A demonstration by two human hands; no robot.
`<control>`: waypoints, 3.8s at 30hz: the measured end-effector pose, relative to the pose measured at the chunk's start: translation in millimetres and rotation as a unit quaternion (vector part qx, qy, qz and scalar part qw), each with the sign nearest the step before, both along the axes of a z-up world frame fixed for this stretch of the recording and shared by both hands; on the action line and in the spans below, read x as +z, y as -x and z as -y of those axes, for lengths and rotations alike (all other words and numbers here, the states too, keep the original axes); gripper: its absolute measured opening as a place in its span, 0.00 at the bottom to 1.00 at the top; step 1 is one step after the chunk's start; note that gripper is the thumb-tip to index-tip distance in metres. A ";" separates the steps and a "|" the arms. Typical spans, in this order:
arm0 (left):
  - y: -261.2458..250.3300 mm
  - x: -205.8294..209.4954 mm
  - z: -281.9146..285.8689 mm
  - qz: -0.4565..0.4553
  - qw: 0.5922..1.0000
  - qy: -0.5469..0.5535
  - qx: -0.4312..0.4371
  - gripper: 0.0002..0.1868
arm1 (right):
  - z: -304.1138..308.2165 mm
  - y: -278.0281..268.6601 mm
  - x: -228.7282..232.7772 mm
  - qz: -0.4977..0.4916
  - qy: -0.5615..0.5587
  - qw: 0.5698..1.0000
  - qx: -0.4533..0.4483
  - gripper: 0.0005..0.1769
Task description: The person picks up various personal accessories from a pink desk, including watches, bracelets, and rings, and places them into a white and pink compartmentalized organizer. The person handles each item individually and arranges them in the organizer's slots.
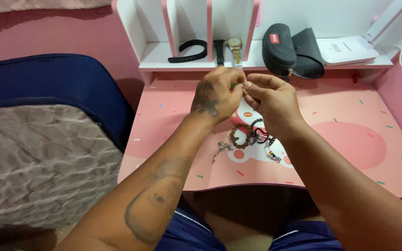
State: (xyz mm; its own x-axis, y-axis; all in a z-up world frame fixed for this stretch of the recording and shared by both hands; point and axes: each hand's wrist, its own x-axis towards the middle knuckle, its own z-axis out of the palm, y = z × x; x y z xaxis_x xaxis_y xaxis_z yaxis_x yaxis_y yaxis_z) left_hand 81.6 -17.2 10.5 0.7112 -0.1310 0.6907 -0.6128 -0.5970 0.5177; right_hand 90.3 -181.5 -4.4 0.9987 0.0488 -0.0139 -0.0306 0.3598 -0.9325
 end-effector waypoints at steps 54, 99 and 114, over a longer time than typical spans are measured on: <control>-58.6 -10.4 -131.7 -0.065 0.951 -0.073 0.294 0.02 | -65.4 7.0 -6.8 -0.043 0.181 0.979 0.079 0.08; -27.5 -10.3 -139.0 -0.055 0.945 -0.174 0.271 0.13 | -69.5 9.4 0.8 -0.046 0.200 0.977 0.065 0.09; -1.4 -24.0 -114.7 0.006 0.976 -0.114 0.187 0.04 | -20.0 2.9 -3.3 0.042 0.216 0.976 -0.001 0.08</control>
